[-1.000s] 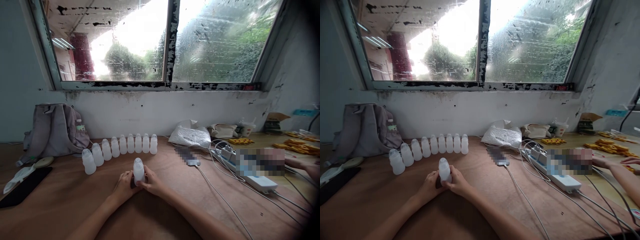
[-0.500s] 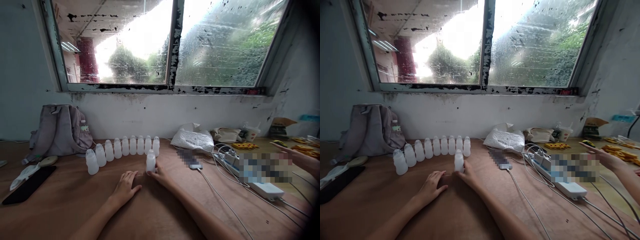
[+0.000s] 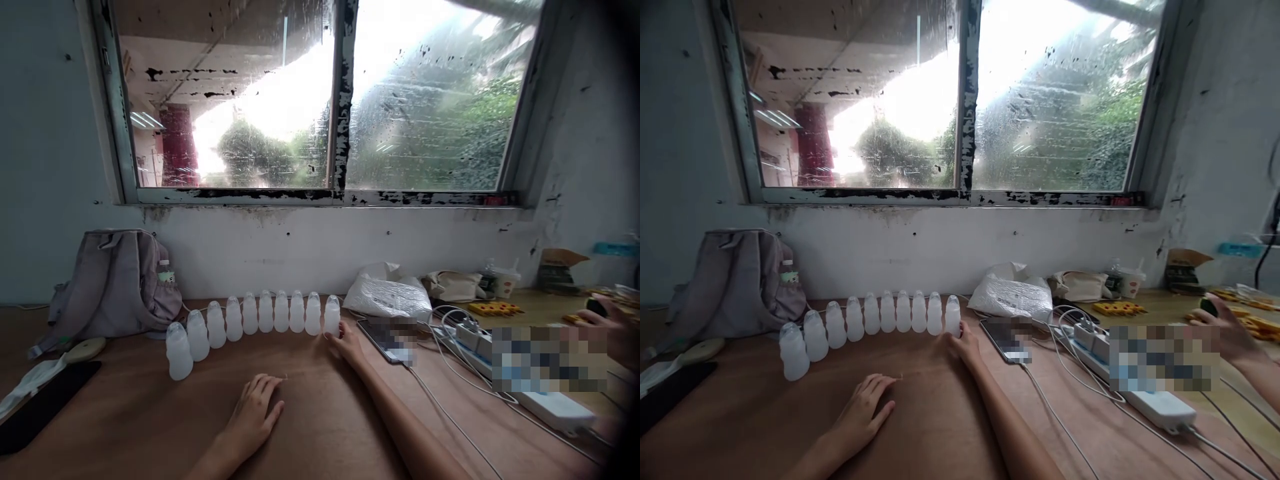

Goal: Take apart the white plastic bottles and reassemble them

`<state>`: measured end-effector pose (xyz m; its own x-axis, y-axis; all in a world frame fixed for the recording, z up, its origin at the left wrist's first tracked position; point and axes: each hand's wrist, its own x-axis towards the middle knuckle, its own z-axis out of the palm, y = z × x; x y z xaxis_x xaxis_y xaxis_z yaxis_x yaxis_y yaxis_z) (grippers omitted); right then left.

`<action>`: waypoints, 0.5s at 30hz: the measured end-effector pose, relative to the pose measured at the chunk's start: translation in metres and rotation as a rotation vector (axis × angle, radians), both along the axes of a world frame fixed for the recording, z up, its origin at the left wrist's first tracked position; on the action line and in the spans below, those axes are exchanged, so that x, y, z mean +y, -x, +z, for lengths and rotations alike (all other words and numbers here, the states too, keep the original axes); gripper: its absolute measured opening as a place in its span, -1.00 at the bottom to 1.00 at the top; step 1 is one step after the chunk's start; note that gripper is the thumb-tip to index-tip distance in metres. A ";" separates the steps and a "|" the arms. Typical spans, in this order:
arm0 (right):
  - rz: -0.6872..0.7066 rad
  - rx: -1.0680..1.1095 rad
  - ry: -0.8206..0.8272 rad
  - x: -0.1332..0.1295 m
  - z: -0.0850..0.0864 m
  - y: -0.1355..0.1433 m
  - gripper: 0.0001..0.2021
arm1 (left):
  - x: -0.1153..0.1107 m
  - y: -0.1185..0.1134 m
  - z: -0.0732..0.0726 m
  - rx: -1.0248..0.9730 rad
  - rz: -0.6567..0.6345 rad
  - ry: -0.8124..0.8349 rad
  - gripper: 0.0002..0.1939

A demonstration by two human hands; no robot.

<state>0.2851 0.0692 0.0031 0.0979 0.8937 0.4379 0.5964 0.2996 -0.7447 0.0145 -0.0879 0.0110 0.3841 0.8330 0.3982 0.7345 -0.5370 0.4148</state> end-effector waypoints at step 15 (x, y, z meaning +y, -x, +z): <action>-0.066 -0.149 -0.023 0.002 -0.008 0.002 -0.52 | 0.003 0.006 0.016 -0.024 -0.025 -0.176 -0.74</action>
